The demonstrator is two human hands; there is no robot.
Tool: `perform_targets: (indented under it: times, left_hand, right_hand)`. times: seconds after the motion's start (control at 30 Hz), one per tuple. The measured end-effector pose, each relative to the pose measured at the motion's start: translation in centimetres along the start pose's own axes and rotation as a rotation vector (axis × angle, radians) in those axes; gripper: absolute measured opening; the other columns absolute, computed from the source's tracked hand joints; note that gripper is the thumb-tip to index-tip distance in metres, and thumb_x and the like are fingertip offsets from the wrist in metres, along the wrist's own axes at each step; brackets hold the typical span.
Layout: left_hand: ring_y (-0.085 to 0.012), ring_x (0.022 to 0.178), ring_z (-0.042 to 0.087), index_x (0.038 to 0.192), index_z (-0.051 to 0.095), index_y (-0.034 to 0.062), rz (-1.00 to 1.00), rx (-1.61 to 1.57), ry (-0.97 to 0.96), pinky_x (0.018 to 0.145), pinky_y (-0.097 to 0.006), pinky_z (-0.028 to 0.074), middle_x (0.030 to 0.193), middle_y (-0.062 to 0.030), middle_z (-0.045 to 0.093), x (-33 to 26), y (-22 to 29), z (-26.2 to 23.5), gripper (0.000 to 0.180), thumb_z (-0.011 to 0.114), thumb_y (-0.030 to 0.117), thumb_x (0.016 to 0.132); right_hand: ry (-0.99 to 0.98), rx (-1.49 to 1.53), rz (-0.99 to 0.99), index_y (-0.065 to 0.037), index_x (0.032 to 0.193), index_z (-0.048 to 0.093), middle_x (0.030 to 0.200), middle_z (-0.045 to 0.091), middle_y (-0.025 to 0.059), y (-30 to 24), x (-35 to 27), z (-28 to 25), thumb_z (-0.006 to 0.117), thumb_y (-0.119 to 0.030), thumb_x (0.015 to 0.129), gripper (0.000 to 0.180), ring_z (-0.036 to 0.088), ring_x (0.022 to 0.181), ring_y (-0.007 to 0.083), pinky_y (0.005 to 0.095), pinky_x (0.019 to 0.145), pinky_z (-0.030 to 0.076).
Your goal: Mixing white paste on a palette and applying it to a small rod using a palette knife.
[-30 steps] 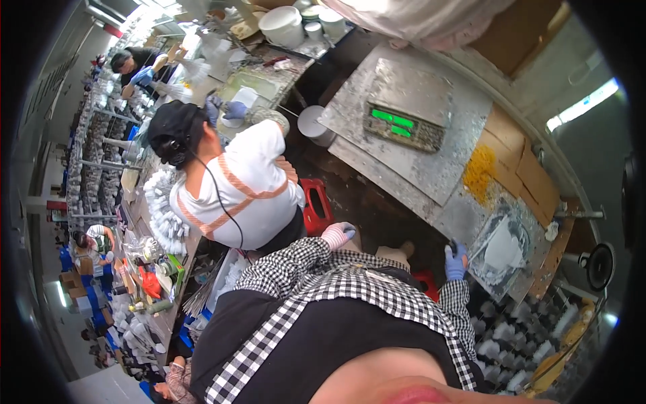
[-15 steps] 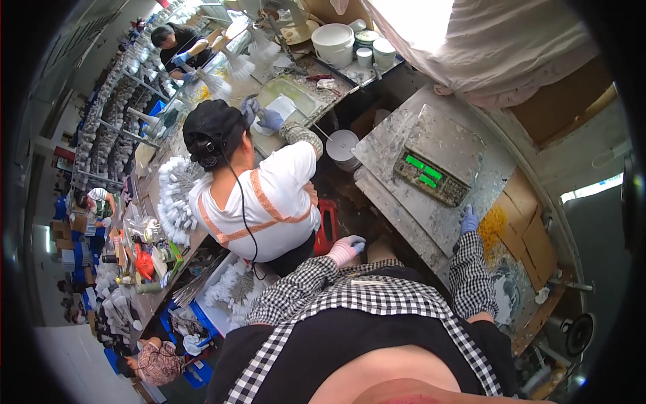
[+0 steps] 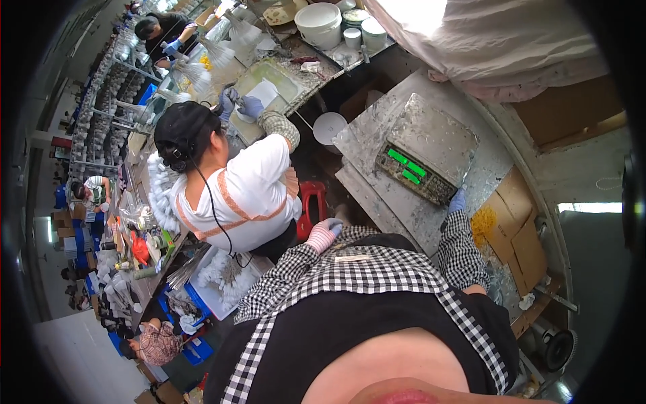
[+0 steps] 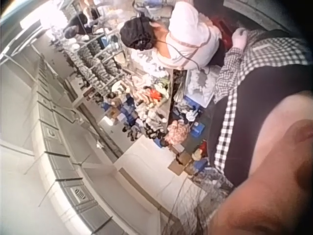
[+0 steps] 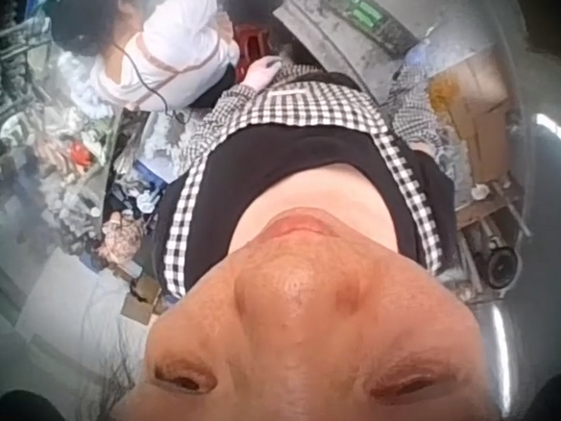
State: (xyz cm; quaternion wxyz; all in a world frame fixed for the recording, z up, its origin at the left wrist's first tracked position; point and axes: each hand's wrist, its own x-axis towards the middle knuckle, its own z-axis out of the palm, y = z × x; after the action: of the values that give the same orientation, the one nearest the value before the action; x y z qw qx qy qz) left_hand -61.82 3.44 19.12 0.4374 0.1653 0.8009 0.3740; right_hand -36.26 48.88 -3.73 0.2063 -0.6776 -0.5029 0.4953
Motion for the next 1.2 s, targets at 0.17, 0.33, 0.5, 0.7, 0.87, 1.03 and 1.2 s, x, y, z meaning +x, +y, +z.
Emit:
perform_targets:
  times: [0.17, 0.33, 0.5, 0.7, 0.87, 1.03, 1.2]
  left_hand:
    - [-0.014, 0.085, 0.066, 0.12, 0.064, 0.0024, 0.004, 0.093, -0.031, 0.077, -0.029, 0.052, 0.099, -0.0106, 0.071, 2.5, 2.7, -1.1, 0.031, 0.061, 0.018, 0.094]
    - [-0.0243, 0.089, 0.069, 0.115, 0.068, 0.0063, -0.1, 0.142, -0.126, 0.082, -0.035, 0.053, 0.097, -0.0156, 0.072, 7.0, 8.8, -2.8, 0.03, 0.062, 0.024, 0.092]
    - [-0.0281, 0.099, 0.068, 0.114, 0.068, 0.0069, 0.262, 0.312, -0.034, 0.087, -0.034, 0.052, 0.105, -0.0151, 0.071, 17.9, 13.5, -5.2, 0.03, 0.062, 0.025, 0.092]
    - [-0.0311, 0.099, 0.067, 0.112, 0.069, 0.0085, 0.344, 0.289, 0.011, 0.088, -0.037, 0.052, 0.106, -0.0156, 0.071, 30.9, 21.7, -9.3, 0.028, 0.063, 0.026, 0.091]
    - [-0.0309, 0.095, 0.067, 0.11, 0.069, 0.009, 0.225, 0.119, 0.006, 0.085, -0.04, 0.052, 0.1, -0.0149, 0.071, 37.1, 22.7, -11.4, 0.031, 0.064, 0.03, 0.087]
    - [-0.0273, 0.09, 0.066, 0.127, 0.056, 0.0101, 0.11, 0.086, 0.394, 0.082, -0.039, 0.053, 0.101, -0.0129, 0.067, 43.0, 18.9, -15.4, 0.046, 0.07, 0.024, 0.085]
    - [-0.0263, 0.094, 0.066, 0.139, 0.048, 0.0089, 0.1, 0.165, 0.342, 0.086, -0.038, 0.053, 0.114, -0.0173, 0.064, 47.2, 19.4, -17.9, 0.06, 0.072, 0.024, 0.086]
  right_hand:
    - [-0.084, 0.307, 0.048, 0.002, 0.132, 0.055, 0.121, 0.062, 0.0107, -0.4, -2.7, 1.3, 0.036, -0.069, 0.096, 0.082, 0.056, 0.109, 0.0224, 0.0314, 0.098, 0.042]
    - [-0.145, 0.323, 0.041, 0.006, 0.139, 0.049, 0.136, 0.055, 0.0151, -1.0, -2.7, 1.6, 0.039, -0.072, 0.093, 0.091, 0.052, 0.119, 0.0259, 0.0332, 0.105, 0.038]
    - [0.148, -0.056, -0.176, 0.002, 0.121, 0.061, 0.113, 0.065, 0.014, -5.0, -2.2, -4.7, 0.053, -0.043, 0.099, 0.051, 0.06, 0.1, 0.0217, 0.0337, 0.093, 0.046]
    - [-0.095, -0.208, -0.797, -0.003, 0.107, 0.065, 0.092, 0.068, 0.0107, -34.2, -13.6, 9.6, 0.059, -0.022, 0.094, 0.023, 0.064, 0.087, 0.0203, 0.0329, 0.081, 0.05]
    - [-0.5, -0.405, -0.762, -0.004, 0.102, 0.066, 0.095, 0.07, 0.0151, -41.2, -12.9, 27.0, 0.059, -0.03, 0.092, 0.028, 0.067, 0.089, 0.0294, 0.0376, 0.081, 0.051]
    - [-0.515, -0.756, -0.591, -0.005, 0.109, 0.066, 0.095, 0.07, 0.0145, -43.0, -8.2, 41.9, 0.056, -0.046, 0.093, 0.046, 0.067, 0.09, 0.029, 0.0376, 0.08, 0.053]
    - [-0.685, -0.578, 0.004, -0.009, 0.105, 0.069, 0.088, 0.07, 0.0065, -43.8, -4.6, 48.3, 0.052, -0.049, 0.096, 0.045, 0.068, 0.072, 0.0169, 0.0355, 0.064, 0.054]
